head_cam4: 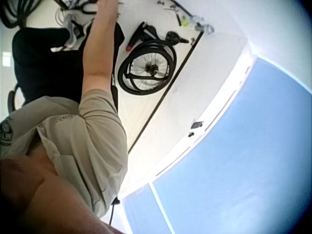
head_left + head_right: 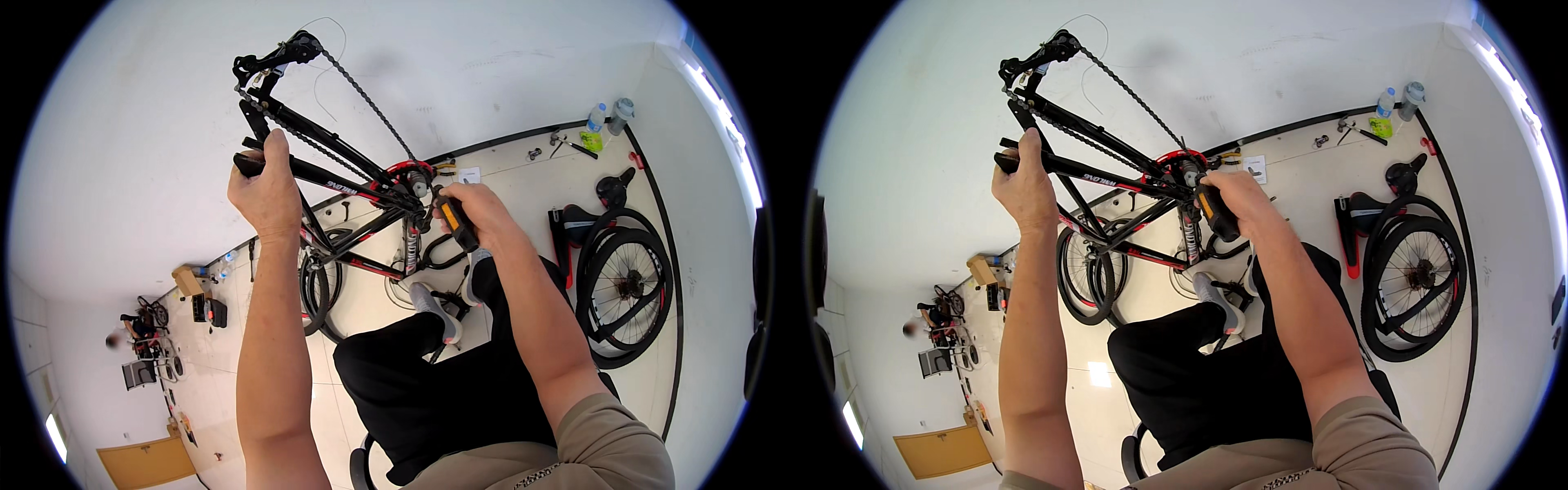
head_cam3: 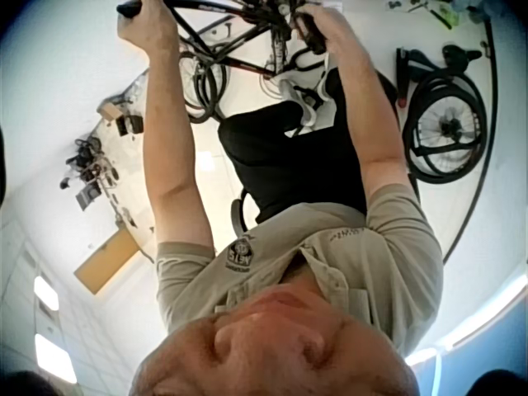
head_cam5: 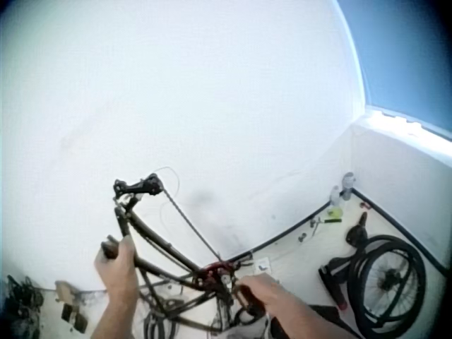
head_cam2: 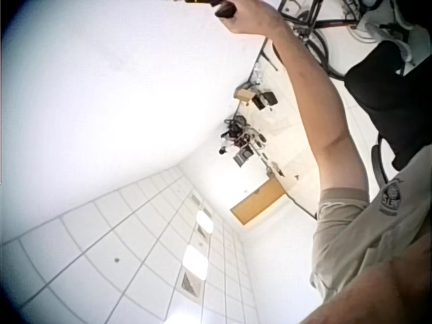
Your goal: The person is seated and working on a bicycle frame mounted upside down. They use a torque wrench to tighten bolts on the crankset and chainring area, rotating the crank arm to check alignment and chain movement. The person repeatedly adjusts and tightens components around the bottom bracket and chainring.
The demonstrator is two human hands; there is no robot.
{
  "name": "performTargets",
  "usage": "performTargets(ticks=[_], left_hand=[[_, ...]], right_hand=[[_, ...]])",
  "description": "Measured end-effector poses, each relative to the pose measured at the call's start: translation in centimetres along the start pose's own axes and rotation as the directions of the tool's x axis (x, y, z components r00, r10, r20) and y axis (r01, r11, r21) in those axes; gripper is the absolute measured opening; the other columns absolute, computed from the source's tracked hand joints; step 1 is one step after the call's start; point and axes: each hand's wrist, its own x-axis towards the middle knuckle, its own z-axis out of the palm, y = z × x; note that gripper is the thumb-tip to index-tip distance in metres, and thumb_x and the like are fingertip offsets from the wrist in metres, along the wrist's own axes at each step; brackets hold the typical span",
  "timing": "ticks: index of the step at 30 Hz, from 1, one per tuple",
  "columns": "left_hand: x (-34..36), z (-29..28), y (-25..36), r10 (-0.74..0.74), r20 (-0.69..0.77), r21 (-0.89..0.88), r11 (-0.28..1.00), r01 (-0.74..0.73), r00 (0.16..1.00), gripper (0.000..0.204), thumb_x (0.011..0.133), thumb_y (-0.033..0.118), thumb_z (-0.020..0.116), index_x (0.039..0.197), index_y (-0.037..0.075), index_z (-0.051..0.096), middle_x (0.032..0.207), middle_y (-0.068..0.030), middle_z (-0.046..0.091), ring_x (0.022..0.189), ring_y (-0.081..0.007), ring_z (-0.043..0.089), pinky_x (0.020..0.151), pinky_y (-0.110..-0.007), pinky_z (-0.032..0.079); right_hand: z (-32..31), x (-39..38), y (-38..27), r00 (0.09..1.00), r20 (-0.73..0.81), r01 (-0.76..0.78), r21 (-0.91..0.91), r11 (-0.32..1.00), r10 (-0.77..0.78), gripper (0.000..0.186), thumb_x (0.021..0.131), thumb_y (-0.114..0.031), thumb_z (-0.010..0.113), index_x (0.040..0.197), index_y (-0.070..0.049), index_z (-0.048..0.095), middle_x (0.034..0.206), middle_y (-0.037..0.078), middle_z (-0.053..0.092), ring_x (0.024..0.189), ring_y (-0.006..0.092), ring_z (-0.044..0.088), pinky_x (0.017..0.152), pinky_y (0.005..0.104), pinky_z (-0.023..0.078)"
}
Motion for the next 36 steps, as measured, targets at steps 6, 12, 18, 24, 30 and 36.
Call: performTargets(ticks=[6,12,18,24,30,36], left_hand=[[0.0,0.2,0.1,0.014,-0.007,-0.021,1.000,-0.014,1.000,0.040,0.080,0.031,0.077,0.068,0.000,0.056,0.064,-0.0008,0.054,0.064,-0.0109,0.046,0.064,-0.026,0.042],[0.1,0.1,-0.2,0.011,-0.017,-0.020,1.000,-0.011,1.000,0.040,0.080,0.031,0.078,0.068,0.001,0.056,0.064,-0.0009,0.053,0.064,-0.0108,0.046,0.063,-0.027,0.041],[0.2,0.1,-0.2,0.009,-0.010,-0.011,1.000,-0.010,1.000,0.040,0.080,0.031,0.078,0.067,0.001,0.054,0.062,-0.0004,0.052,0.063,-0.0107,0.045,0.062,-0.027,0.041],[0.1,0.0,-0.2,0.005,-0.010,-0.019,1.000,-0.005,1.000,0.040,0.080,0.031,0.078,0.067,0.001,0.054,0.063,-0.0003,0.052,0.064,-0.0107,0.045,0.063,-0.027,0.041],[0.3,0.2,-0.3,-0.010,-0.007,-0.001,1.000,0.010,1.000,0.040,0.079,0.033,0.078,0.069,0.001,0.055,0.065,-0.0008,0.053,0.065,-0.0111,0.046,0.064,-0.027,0.042],[0.5,0.0,-0.9,-0.024,-0.011,-0.020,1.000,0.024,1.000,0.041,0.079,0.034,0.079,0.071,0.001,0.056,0.068,-0.0012,0.054,0.067,-0.0113,0.047,0.065,-0.027,0.042]], right_hand=[[0.1,0.7,1.3,0.973,0.206,-0.163,0.309,0.937,0.101,0.025,0.094,-0.023,0.053,0.093,0.001,0.062,0.081,0.013,0.066,0.061,0.0195,0.063,0.059,0.0344,0.057],[0.0,-0.1,0.6,0.993,0.094,-0.088,0.159,0.983,0.073,0.026,0.093,-0.025,0.056,0.092,0.000,0.063,0.079,0.011,0.066,0.059,0.0173,0.062,0.054,0.0318,0.053],[0.2,-0.9,0.1,0.999,-0.034,0.028,-0.040,0.999,-0.029,0.031,0.090,-0.028,0.063,0.093,0.003,0.064,0.079,0.010,0.065,0.060,0.0152,0.061,0.049,0.0287,0.050],[0.6,-1.6,-0.5,0.983,-0.072,0.144,-0.243,0.959,-0.166,0.033,0.088,-0.029,0.068,0.086,0.005,0.066,0.072,0.008,0.064,0.060,0.0133,0.061,0.053,0.0277,0.050],[-0.1,-0.9,-1.2,0.917,-0.134,0.134,-0.785,0.605,-0.377,0.038,0.082,-0.033,0.072,0.090,0.004,0.068,0.082,0.017,0.069,0.079,0.0287,0.067,0.077,0.0400,0.053],[0.9,-2.1,-2.2,0.890,-0.130,0.003,-0.957,0.291,-0.437,0.032,0.085,-0.028,0.066,0.094,0.003,0.069,0.096,0.021,0.071,0.097,0.0365,0.068,0.087,0.0444,0.052]])
